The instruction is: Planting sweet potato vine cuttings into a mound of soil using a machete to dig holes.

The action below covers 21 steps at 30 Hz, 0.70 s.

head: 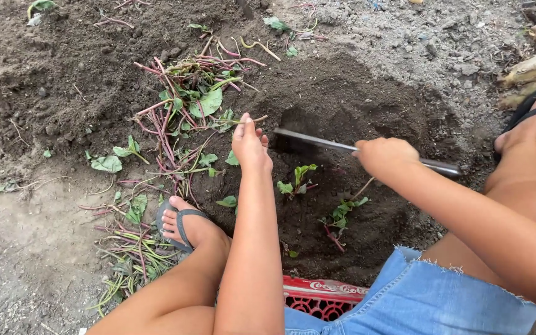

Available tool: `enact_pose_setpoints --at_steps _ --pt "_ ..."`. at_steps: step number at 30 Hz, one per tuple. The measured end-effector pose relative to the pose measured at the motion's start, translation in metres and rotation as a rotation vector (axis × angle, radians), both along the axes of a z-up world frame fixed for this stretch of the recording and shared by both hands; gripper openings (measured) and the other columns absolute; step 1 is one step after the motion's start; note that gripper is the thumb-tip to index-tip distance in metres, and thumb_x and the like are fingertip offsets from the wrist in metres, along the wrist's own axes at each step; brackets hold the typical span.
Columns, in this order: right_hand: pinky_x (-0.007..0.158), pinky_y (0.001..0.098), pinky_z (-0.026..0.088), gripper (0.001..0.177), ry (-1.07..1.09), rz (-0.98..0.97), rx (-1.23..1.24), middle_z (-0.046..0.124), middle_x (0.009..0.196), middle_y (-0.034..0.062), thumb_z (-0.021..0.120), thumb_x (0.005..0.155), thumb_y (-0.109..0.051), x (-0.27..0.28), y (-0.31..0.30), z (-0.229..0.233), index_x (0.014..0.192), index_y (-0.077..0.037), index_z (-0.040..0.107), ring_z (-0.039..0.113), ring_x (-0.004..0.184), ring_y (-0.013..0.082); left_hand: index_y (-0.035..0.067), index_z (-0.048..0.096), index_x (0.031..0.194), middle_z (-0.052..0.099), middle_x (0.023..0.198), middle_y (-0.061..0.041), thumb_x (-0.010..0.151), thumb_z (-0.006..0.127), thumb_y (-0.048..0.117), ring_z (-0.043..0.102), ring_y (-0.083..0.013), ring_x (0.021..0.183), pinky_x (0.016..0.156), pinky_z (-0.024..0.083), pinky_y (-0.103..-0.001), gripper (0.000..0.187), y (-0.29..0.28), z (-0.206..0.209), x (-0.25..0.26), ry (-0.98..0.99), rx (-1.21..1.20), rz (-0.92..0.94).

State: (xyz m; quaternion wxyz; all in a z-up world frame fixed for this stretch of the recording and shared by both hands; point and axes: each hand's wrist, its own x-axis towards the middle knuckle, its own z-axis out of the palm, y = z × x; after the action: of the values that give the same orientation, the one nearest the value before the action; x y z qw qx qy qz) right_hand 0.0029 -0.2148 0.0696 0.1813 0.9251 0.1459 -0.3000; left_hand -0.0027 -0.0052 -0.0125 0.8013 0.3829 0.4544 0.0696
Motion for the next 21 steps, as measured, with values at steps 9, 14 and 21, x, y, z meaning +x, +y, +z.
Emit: enact_pose_setpoints --at_steps 9,14,21 --pt "0.090 0.0478 0.045 0.047 0.063 -0.531 -0.086 0.057 0.126 0.0106 0.031 0.093 -0.050 0.031 -0.028 0.093 0.127 -0.024 0.051 0.055 0.114 0.0343 0.015 0.059 0.119 0.055 0.103 -0.001 0.093 0.045 0.014 0.047 -0.0070 0.065 0.056 0.042 -0.022 0.030 0.002 0.006 0.010 0.118 -0.108 0.041" --pt "0.090 0.0453 0.044 0.051 0.067 -0.509 -0.155 0.062 0.121 0.0169 0.035 0.094 -0.045 0.056 -0.102 0.056 0.122 -0.008 0.056 0.058 0.110 0.0363 0.015 0.059 0.119 0.053 0.096 -0.001 0.094 0.042 0.013 0.046 -0.0072 0.065 0.056 0.041 -0.022 0.031 0.004 0.012 0.007 0.133 -0.095 0.034" --pt "0.093 0.0509 0.042 0.050 0.147 -0.701 -0.116 0.042 0.139 0.0149 0.037 0.095 -0.042 0.056 -0.114 -0.027 0.137 -0.016 0.039 0.044 0.123 0.0379 0.016 0.060 0.112 0.054 0.099 -0.002 0.094 0.040 0.010 0.046 -0.0072 0.066 0.054 0.042 -0.020 0.028 0.000 0.016 0.006 0.166 -0.027 0.016"
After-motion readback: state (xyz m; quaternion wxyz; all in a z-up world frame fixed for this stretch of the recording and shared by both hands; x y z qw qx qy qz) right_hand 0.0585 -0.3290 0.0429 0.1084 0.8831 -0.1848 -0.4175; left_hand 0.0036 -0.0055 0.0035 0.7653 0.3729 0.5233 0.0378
